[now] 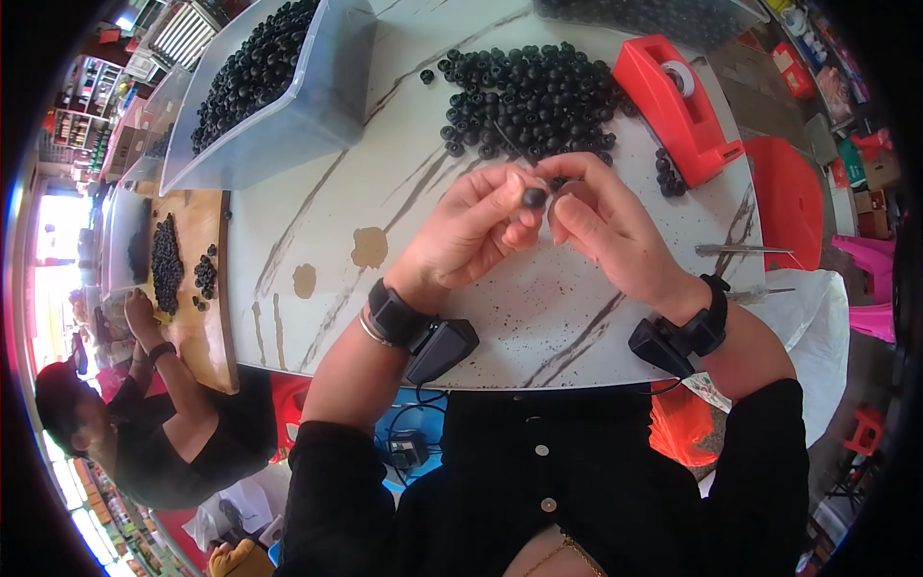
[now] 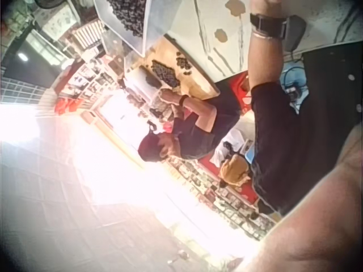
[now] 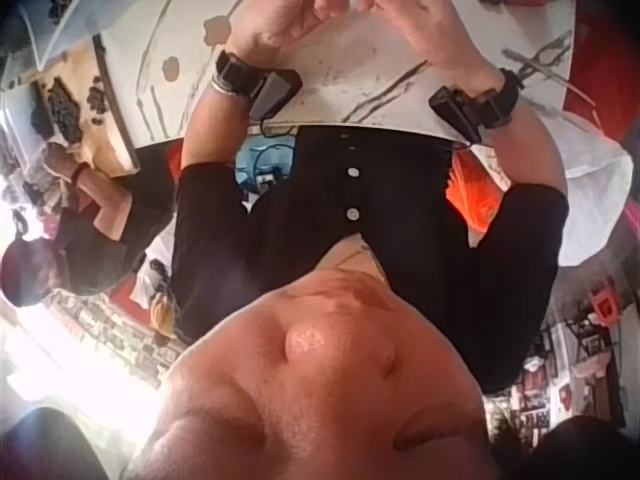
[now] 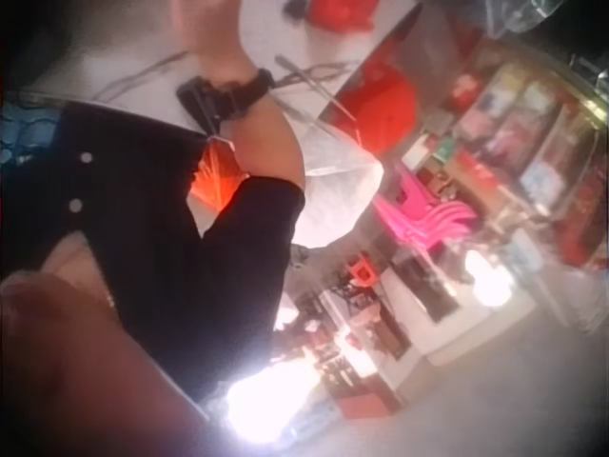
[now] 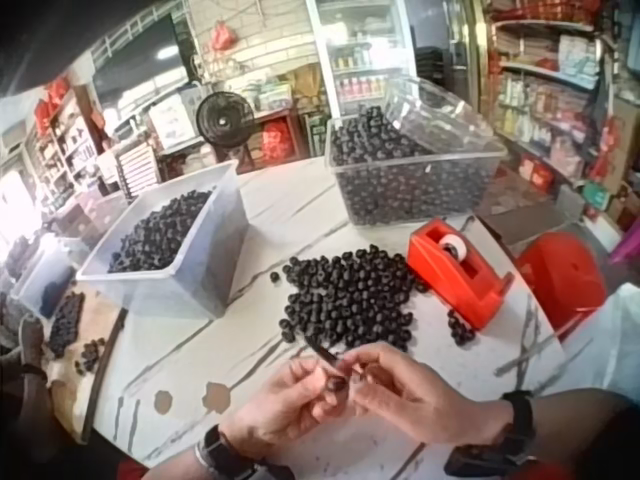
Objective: Trimming stems or unwanted parts from small black berries using a small handheld blade.
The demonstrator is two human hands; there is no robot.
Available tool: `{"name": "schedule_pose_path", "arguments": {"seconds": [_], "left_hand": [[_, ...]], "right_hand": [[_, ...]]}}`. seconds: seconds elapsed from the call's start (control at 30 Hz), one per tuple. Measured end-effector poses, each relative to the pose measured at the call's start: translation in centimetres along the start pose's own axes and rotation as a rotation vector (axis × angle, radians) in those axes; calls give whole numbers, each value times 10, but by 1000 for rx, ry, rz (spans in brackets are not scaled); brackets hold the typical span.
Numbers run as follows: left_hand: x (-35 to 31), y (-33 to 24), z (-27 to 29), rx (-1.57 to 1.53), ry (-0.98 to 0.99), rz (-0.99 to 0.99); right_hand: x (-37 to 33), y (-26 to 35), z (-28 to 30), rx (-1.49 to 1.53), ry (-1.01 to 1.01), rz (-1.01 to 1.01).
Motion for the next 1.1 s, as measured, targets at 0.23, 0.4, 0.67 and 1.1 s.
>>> {"name": "schedule_pose_path", "arguments": {"seconds": [0.23, 0.4, 0.67, 1.1], "left_hand": [[-3, 4, -1, 152, 48, 55], [-5, -16, 6, 171, -56, -78], [0, -34, 13, 928, -454, -106], [0, -30, -13, 1595, -568, -343]], "right_hand": [[1, -5, 2, 41, 19, -2], [6, -5, 13, -57, -115, -90], [7, -4, 16, -17, -113, -43], [4, -7, 14, -4, -119, -52]]}}
Point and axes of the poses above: each hand's wrist, its own x-axis towards the middle knuckle, its own z-axis out of the back of the hand, y = z × x, the point moved 5 cm from there along x, towards the middle knuckle, and after that the axes turned 8 degrees about z, right-handed, at the moved point
